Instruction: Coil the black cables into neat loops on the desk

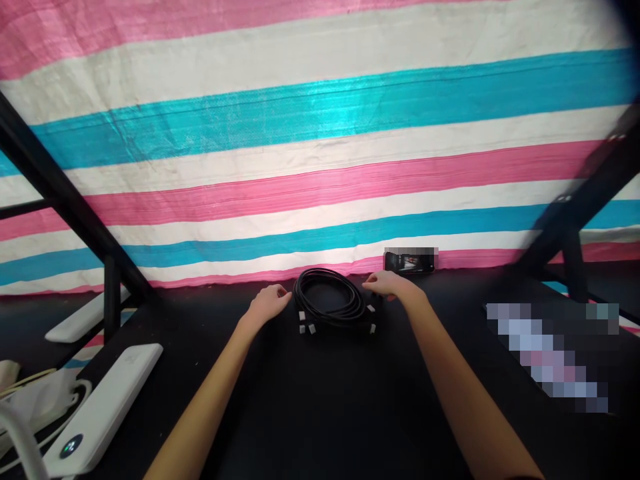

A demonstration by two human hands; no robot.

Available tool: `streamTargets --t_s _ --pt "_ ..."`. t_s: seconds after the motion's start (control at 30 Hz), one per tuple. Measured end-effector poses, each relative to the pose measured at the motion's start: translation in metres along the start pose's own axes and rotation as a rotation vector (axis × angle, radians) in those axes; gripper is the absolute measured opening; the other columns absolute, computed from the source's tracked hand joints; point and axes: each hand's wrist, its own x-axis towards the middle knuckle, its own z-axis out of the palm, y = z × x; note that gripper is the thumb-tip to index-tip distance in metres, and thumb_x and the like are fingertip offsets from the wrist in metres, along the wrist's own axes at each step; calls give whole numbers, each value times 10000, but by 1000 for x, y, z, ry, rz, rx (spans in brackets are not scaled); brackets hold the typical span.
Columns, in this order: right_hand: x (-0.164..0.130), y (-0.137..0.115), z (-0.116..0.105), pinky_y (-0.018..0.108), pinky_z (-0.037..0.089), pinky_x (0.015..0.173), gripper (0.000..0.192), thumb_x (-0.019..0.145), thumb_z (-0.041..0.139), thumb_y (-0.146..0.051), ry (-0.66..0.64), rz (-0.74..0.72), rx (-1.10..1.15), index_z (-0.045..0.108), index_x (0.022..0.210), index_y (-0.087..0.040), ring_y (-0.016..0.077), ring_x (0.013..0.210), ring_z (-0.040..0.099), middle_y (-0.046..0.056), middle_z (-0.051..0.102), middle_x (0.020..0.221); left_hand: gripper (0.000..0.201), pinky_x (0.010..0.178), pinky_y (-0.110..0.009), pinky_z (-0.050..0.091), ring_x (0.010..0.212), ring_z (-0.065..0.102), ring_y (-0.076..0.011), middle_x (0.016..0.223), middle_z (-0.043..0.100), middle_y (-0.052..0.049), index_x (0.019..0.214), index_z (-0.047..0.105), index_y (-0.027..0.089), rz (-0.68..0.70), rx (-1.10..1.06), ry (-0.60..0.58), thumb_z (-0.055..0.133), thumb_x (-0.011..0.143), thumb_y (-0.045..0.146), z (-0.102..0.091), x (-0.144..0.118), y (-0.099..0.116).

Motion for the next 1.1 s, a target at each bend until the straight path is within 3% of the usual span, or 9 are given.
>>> streamTargets --t_s 0.4,1.1 --pt "-1 -1 1 248 497 669 325 840 534 -311 7 -14 -21 701 1075 -162 232 972 636 110 658 1138 461 858 -352 470 971 641 -280 1054 697 -107 951 683 173 30 9 -27 437 812 538 -1 1 -3" --pt "-3 -3 -1 236 499 584 323 865 518 -300 -32 -17 -12 688 1086 -136 223 863 652 131 674 1054 427 853 -341 476 988 640 -281 1062 695 -117 951 683 160 27 62 -51 428 841 484 -7 -4 4"
